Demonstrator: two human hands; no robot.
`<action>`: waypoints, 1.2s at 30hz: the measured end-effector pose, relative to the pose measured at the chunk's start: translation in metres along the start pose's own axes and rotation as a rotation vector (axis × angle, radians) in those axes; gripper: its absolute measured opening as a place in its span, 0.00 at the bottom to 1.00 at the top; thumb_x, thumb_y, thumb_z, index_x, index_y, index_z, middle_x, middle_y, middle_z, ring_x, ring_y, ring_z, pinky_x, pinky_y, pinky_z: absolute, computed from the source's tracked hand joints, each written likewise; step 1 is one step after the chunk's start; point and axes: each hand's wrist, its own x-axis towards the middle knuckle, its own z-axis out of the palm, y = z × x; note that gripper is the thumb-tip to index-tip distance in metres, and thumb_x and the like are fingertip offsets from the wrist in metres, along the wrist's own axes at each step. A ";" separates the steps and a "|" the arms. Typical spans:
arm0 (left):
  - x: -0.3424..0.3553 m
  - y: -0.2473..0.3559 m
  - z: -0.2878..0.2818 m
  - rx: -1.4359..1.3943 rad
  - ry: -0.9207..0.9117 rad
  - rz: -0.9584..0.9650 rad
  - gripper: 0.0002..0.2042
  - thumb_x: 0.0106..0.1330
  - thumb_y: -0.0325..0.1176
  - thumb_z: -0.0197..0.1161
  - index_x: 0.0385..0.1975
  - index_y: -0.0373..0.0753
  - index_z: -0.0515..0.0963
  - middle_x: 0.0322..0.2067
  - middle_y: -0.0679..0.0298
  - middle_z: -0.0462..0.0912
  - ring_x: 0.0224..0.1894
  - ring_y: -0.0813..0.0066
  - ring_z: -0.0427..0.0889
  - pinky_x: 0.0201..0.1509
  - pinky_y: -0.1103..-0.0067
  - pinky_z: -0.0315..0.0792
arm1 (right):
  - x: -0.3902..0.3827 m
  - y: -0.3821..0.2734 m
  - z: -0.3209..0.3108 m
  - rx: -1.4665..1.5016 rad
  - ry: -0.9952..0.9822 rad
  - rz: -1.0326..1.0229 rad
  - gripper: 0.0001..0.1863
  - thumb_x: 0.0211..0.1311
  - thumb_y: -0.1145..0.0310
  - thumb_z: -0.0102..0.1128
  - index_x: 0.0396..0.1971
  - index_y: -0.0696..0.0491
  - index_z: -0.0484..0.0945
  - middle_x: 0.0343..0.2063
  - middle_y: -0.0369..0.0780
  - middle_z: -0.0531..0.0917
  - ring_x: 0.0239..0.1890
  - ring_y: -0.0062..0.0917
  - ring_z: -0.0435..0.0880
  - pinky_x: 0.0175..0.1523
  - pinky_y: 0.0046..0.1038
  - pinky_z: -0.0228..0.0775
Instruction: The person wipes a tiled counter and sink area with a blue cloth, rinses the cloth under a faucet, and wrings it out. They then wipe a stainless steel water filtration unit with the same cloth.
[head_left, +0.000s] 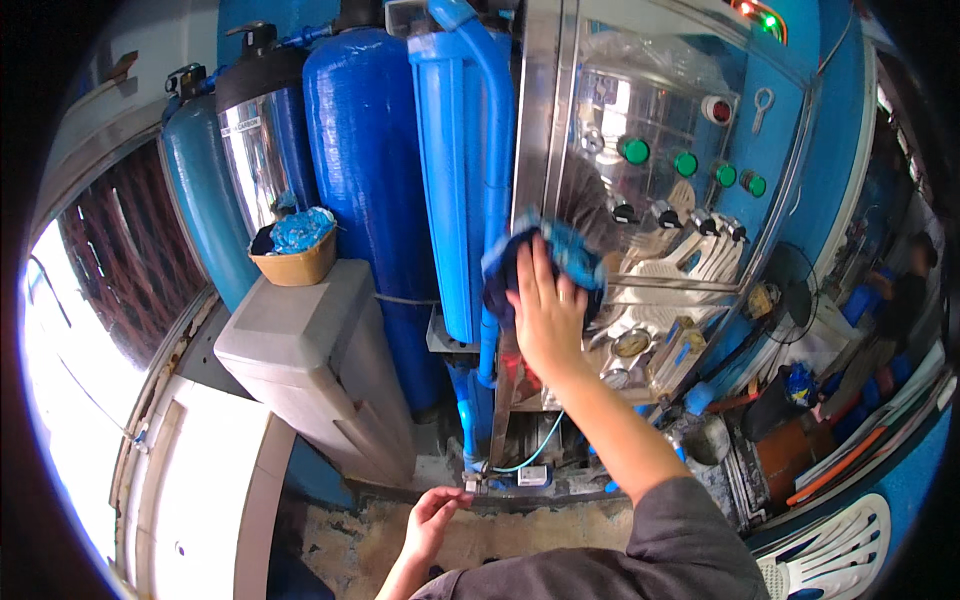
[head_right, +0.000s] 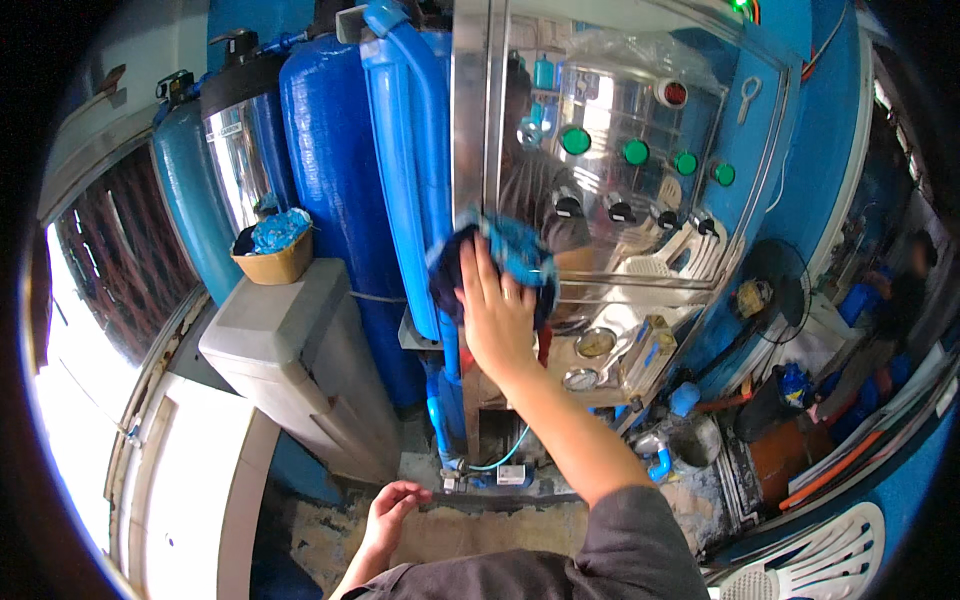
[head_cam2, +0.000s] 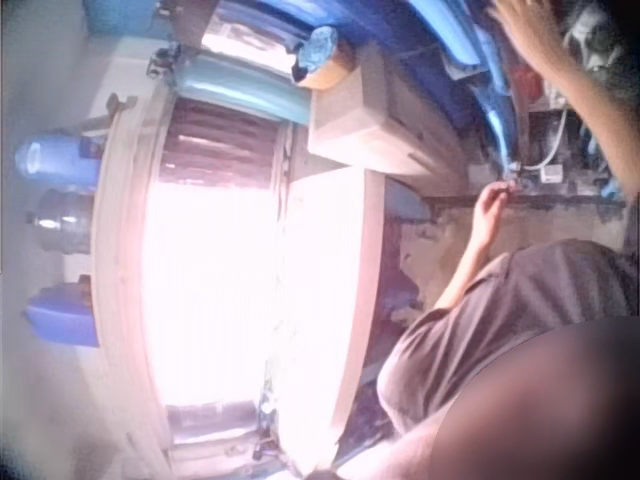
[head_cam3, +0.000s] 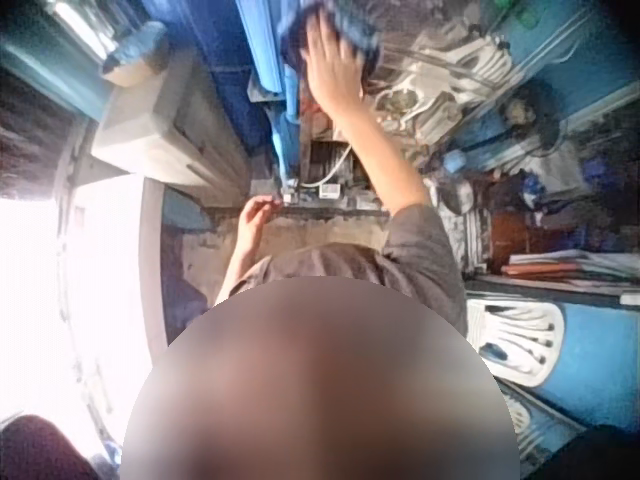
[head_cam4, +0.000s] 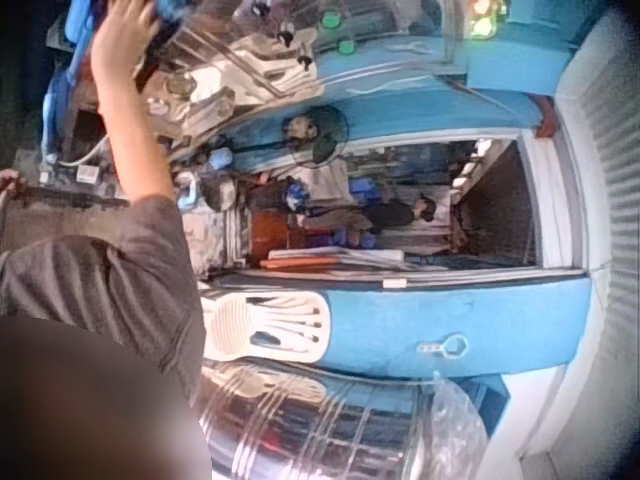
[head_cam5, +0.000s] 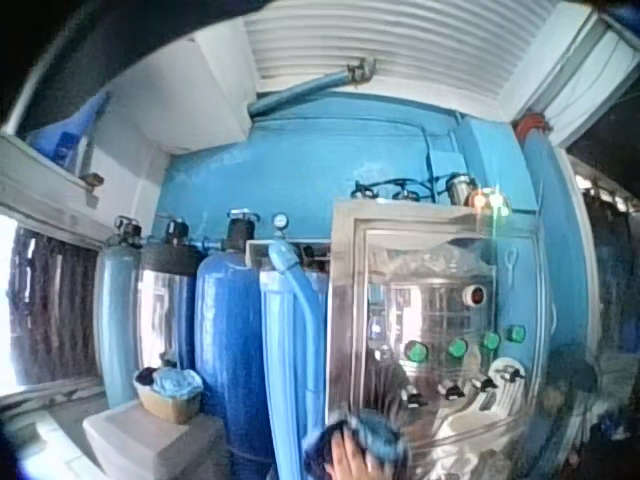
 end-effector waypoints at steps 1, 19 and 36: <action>0.000 0.001 -0.007 -0.035 -0.010 0.017 0.09 0.67 0.22 0.53 0.46 0.33 0.74 0.43 0.58 0.82 0.47 0.70 0.80 0.57 0.76 0.69 | -0.007 -0.003 -0.001 -0.016 0.043 -0.036 0.38 0.54 0.60 0.63 0.66 0.52 0.61 0.69 0.40 0.58 0.57 0.40 0.67 0.56 0.42 0.59; 0.037 0.077 -0.111 -0.009 -0.125 0.021 0.09 0.65 0.24 0.55 0.43 0.34 0.75 0.39 0.57 0.83 0.44 0.69 0.80 0.55 0.75 0.69 | 0.295 0.030 -0.023 -0.379 0.523 0.207 0.33 0.64 0.53 0.51 0.65 0.56 0.61 0.66 0.46 0.63 0.53 0.44 0.70 0.60 0.46 0.57; 0.052 0.071 -0.100 -0.035 -0.196 -0.010 0.09 0.64 0.23 0.56 0.43 0.34 0.74 0.39 0.57 0.83 0.44 0.70 0.80 0.53 0.76 0.69 | 0.279 0.140 -0.062 -0.440 0.245 0.582 0.38 0.66 0.46 0.44 0.66 0.58 0.57 0.68 0.49 0.58 0.62 0.47 0.64 0.64 0.47 0.53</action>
